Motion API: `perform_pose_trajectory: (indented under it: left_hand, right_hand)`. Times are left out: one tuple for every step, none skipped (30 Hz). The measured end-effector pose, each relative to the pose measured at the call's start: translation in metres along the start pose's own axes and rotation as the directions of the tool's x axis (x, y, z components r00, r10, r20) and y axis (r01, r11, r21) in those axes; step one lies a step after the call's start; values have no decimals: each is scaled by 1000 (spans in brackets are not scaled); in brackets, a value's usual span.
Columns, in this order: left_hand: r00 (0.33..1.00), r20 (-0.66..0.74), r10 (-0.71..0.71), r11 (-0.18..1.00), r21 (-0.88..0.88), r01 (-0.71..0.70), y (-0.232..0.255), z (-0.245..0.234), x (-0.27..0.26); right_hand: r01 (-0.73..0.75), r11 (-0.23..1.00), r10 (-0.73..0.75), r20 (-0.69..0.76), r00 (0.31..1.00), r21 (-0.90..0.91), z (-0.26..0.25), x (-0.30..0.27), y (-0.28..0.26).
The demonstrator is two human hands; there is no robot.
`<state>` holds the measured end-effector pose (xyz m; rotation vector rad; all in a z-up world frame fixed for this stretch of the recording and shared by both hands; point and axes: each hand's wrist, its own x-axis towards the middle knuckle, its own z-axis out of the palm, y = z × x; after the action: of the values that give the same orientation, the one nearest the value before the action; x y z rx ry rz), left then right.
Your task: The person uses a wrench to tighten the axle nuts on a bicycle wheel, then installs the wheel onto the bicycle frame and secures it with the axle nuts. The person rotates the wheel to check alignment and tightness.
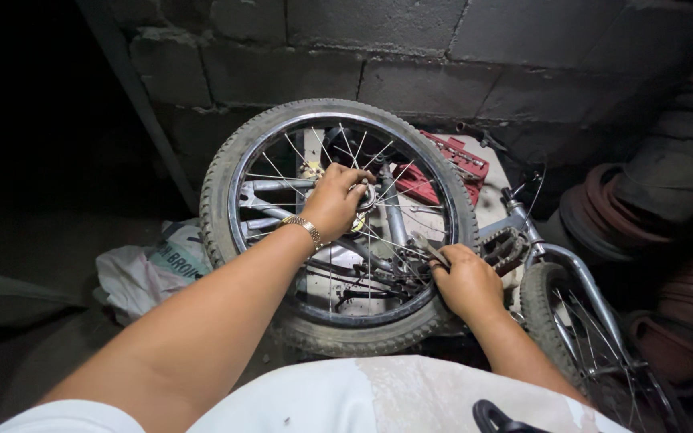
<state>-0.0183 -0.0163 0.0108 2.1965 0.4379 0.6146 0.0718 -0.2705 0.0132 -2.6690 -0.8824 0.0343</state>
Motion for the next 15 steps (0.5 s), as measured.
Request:
perform_pose_trajectory:
  left_hand:
    - [1000,9,-15,1000,4,15,2,-2,-1]
    - [999,18,-30,1000,8,30,3,-3,-2]
    - [999,27,-46,999,12,46,5,-5,-2]
    - [997,34,-63,998,16,63,6,-7,-2]
    - [996,40,-80,997,20,80,8,-9,-2]
    - [994,46,-99,995,22,98,10,-9,-1]
    - [995,37,-93,995,43,91,11,-10,2]
    - [996,29,-85,995,63,83,11,-10,5]
    - [997,22,-77,994,83,75,11,-10,8]
    - [999,-4,-38,997,63,38,9,-10,9]
    - [1000,-31,1,999,44,0,6,-9,11]
    - [998,-56,37,999,25,-36,2,-9,10]
    - [999,-45,27,999,-21,-28,-2,-9,10]
    - [999,-34,18,998,-66,-20,-7,-9,11]
    - [1000,-23,9,994,-111,-12,-11,-10,11]
  right_hand:
    - [-6,1000,6,5,1000,-2,0,-1,0]
    - [-12,1000,12,11,1000,-5,0,-1,0]
    - [-18,1000,18,17,1000,-8,0,-1,0]
    - [-15,1000,15,14,1000,-15,0,-1,-1]
    - [-12,1000,12,12,1000,-23,0,-1,-2]
    - [-7,999,7,11,1000,-32,-1,-1,-2]
    - [-15,1000,15,15,1000,-26,-1,-1,-3]
    - [-23,999,24,19,1000,-22,-1,-1,-3]
    - [-32,999,33,23,999,-17,-1,-1,-3]
    - [-19,1000,19,8,1000,-18,0,-1,-2]
    - [-5,1000,5,-8,1000,-18,0,0,-1]
    - [6,1000,-6,-20,1000,-18,1,-1,-1]
    - [11,999,-11,-19,1000,-31,1,-2,0]
    - [15,999,-16,-20,1000,-42,2,-1,0]
    - [20,998,-21,-20,1000,-54,3,-1,1]
